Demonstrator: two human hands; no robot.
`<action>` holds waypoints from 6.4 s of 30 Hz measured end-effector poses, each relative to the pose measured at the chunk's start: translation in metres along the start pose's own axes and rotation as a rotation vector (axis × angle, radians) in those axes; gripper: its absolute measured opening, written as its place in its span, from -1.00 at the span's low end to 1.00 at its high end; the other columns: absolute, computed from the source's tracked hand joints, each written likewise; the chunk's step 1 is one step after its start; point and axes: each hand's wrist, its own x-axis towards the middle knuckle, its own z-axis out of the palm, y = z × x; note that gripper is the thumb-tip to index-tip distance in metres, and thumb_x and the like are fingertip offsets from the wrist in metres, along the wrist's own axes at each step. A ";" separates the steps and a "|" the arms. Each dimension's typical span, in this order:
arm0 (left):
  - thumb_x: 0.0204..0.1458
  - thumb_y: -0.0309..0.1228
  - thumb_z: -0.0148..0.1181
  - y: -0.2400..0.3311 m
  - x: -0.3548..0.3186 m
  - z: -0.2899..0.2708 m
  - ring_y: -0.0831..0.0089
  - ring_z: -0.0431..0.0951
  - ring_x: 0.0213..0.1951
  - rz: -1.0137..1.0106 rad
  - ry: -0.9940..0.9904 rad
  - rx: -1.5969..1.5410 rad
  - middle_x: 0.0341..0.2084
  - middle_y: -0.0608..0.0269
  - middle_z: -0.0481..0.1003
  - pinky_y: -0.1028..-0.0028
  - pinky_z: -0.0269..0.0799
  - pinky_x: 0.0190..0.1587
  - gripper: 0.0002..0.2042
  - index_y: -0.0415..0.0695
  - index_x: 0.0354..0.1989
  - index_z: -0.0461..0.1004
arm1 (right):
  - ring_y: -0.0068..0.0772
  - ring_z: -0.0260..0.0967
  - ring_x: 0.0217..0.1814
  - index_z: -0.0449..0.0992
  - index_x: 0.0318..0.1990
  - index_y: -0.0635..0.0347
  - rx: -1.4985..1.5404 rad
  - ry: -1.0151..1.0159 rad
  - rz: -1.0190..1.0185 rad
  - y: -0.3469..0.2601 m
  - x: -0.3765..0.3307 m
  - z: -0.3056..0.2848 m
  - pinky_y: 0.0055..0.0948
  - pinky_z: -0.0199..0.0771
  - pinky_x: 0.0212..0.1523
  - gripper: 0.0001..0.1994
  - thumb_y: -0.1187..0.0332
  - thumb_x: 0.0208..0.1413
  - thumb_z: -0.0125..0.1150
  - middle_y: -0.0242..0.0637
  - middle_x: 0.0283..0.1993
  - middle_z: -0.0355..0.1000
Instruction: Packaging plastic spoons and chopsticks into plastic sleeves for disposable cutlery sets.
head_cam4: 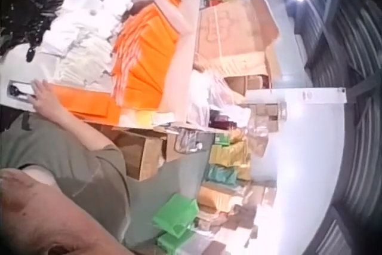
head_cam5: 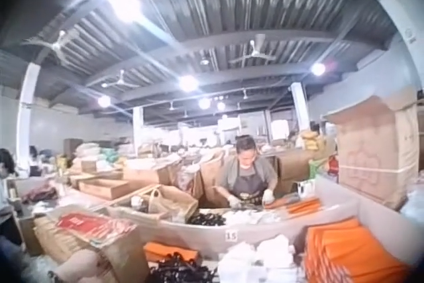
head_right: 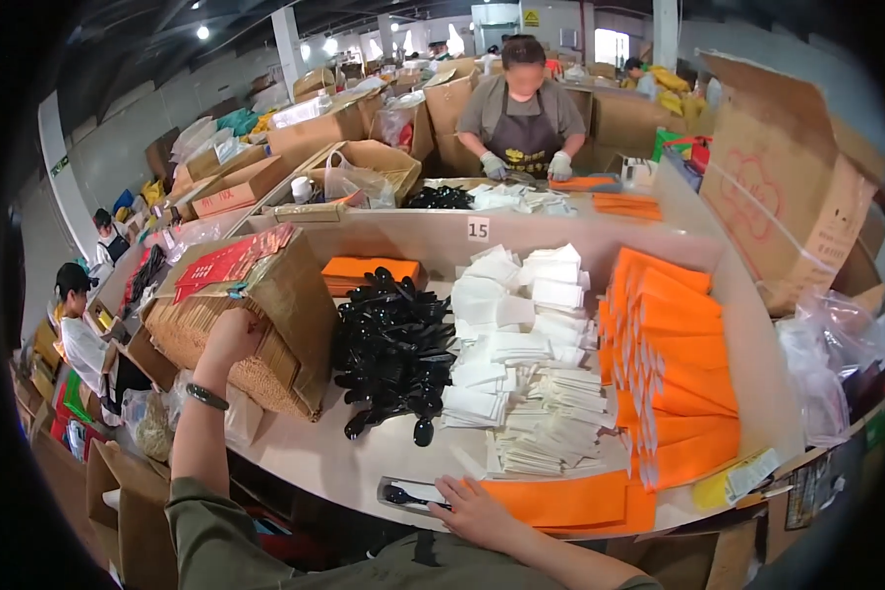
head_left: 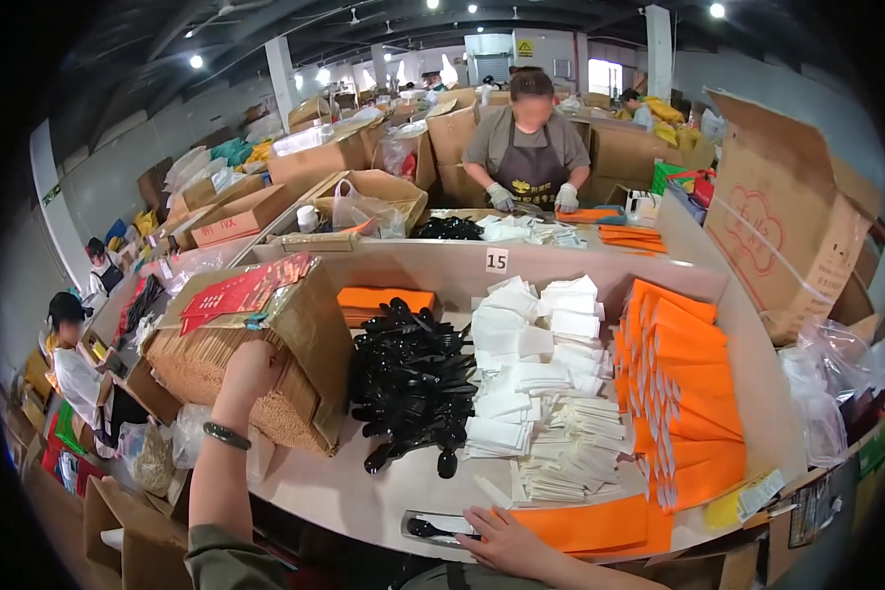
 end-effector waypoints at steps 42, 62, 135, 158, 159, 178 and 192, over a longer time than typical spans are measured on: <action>-0.01 -0.34 0.40 0.240 -0.212 0.113 0.15 0.53 -0.05 0.043 -0.651 -1.220 -0.11 -0.01 0.50 0.26 0.46 0.02 -0.41 -0.28 0.17 0.31 | 0.10 0.32 0.12 0.43 -0.12 0.24 0.225 0.053 0.319 0.006 0.005 -0.037 -0.02 0.33 0.14 -0.54 0.37 -0.25 0.44 0.08 0.11 0.33; -0.14 -0.48 0.34 0.280 -0.209 0.114 0.32 0.32 0.17 0.676 -1.081 -1.237 0.26 0.05 0.23 0.37 0.26 0.21 -0.50 -0.26 0.05 0.40 | 0.14 0.30 0.18 0.46 -0.26 0.26 0.041 -0.335 0.147 0.049 -0.053 -0.068 -0.04 0.36 0.16 -0.62 0.17 -0.08 0.43 0.04 0.15 0.34; 0.00 -0.36 0.41 0.163 -0.212 0.169 0.27 0.55 -0.39 -0.236 -0.009 -1.035 -0.42 0.13 0.52 0.43 0.46 -0.31 -0.76 -0.21 -0.20 0.60 | -0.07 0.45 -0.21 0.50 -0.35 0.17 0.203 -0.277 0.300 0.002 0.068 -0.022 -0.12 0.47 -0.26 -0.90 0.39 0.00 0.25 -0.17 -0.32 0.45; 0.17 -0.50 0.18 0.158 -0.231 0.143 0.38 0.52 -0.37 -0.183 -0.053 -0.934 -0.46 0.19 0.45 0.50 0.41 -0.27 -0.84 -0.26 -0.12 0.58 | 0.04 0.40 -0.22 0.57 -0.25 0.23 0.382 0.164 0.414 0.027 0.070 -0.027 -0.08 0.43 -0.19 -0.87 0.40 0.09 0.19 -0.08 -0.33 0.40; 0.17 -0.50 0.18 0.160 -0.230 0.146 0.38 0.52 -0.37 -0.182 -0.056 -0.933 -0.46 0.19 0.45 0.50 0.41 -0.27 -0.84 -0.26 -0.12 0.58 | 0.02 0.40 -0.18 0.54 -0.20 0.27 0.417 0.039 0.375 0.014 0.071 -0.021 -0.11 0.43 -0.17 -0.83 0.40 0.08 0.20 -0.09 -0.28 0.40; -0.12 -0.51 0.32 0.162 -0.169 0.117 0.15 0.56 -0.14 0.433 -0.021 -0.639 -0.22 0.15 0.56 0.23 0.43 -0.06 -0.85 -0.09 -0.33 0.54 | -0.13 0.31 0.36 0.44 0.15 0.27 0.052 -0.105 -0.051 0.011 0.019 -0.013 -0.05 0.25 0.35 -0.61 0.40 0.16 0.09 -0.09 0.28 0.38; -0.07 -0.53 0.12 -0.005 -0.012 0.024 -0.03 0.59 -0.29 -0.026 0.258 0.115 -0.41 -0.08 0.53 0.07 0.51 -0.22 -0.94 -0.22 -0.42 0.49 | 0.07 0.30 0.29 0.54 -0.09 0.24 0.213 0.131 0.059 0.000 -0.006 0.003 -0.02 0.31 0.30 -0.71 0.41 -0.01 0.25 0.05 0.19 0.38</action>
